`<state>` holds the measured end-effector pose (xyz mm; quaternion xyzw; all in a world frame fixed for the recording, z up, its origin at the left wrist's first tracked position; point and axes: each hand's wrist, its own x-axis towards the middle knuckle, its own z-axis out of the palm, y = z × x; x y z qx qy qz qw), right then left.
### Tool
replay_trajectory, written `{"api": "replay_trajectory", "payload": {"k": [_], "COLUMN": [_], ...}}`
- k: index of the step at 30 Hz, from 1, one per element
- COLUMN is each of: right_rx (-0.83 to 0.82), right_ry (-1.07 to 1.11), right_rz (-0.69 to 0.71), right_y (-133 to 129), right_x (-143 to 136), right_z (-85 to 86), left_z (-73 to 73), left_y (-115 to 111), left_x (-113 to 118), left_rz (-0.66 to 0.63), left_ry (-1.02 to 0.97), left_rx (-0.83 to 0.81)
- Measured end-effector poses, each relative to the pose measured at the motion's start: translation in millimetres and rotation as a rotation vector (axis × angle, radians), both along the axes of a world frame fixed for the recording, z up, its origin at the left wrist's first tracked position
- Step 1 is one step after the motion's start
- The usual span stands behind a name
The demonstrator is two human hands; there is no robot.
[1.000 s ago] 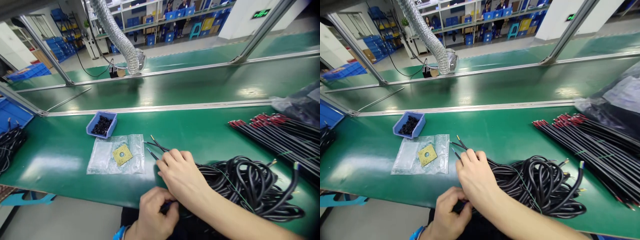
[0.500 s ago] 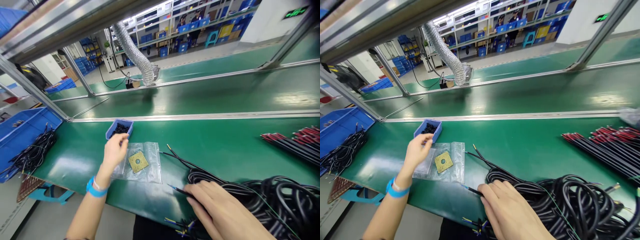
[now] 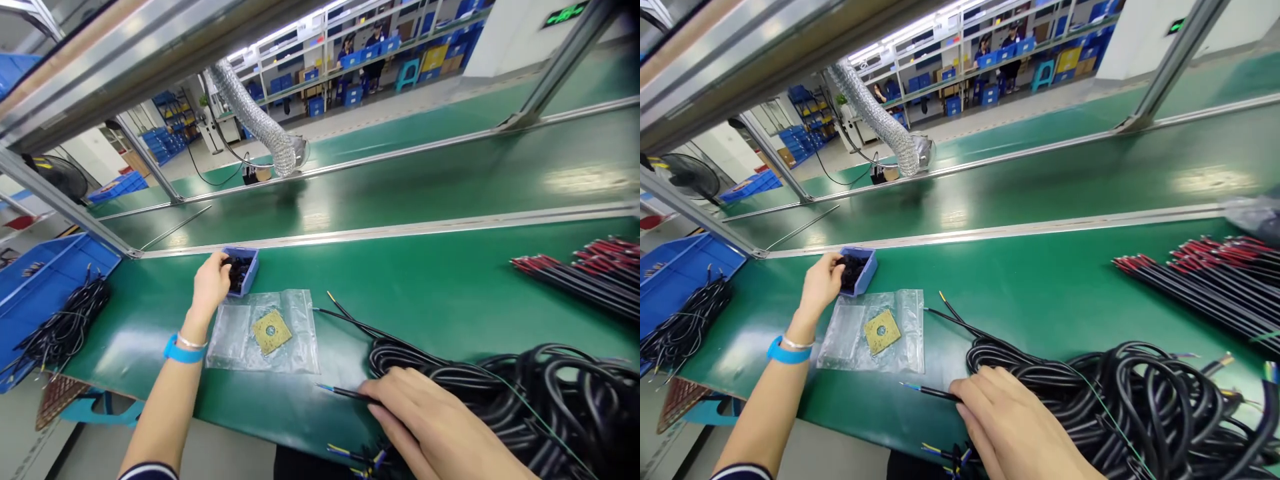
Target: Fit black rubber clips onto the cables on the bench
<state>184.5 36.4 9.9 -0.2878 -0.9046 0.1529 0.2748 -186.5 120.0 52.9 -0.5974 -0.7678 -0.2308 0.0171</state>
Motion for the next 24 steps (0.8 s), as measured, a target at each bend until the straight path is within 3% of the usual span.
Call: {"api": "replay_trajectory", "payload": {"k": [3, 9, 14, 19, 24], "right_rx": [-0.025, -0.037, -0.052, -0.048, -0.035], "right_ry": [-0.004, -0.010, -0.012, 0.017, 0.002], "right_rz": [-0.008, -0.005, -0.007, -0.018, -0.004], "right_y": [1, -1, -3, -2, -3], "right_x": [-2, -1, 0, -2, -2], "right_z": [3.5, 6.3, 3.2, 5.2, 3.0], "left_z": [-4.0, -40.2, -53.4, -48.2, -38.8], "left_y": [-33, -85, -89, -89, -82], "left_x": [14, 63, 79, 89, 99], "left_rz": [-0.083, -0.351, -0.445, -0.465, -0.497], "left_ry": [-0.098, -0.134, 0.024, 0.146, 0.092], "left_rx": [0.017, -0.063, -0.023, -0.046, -0.120]}}
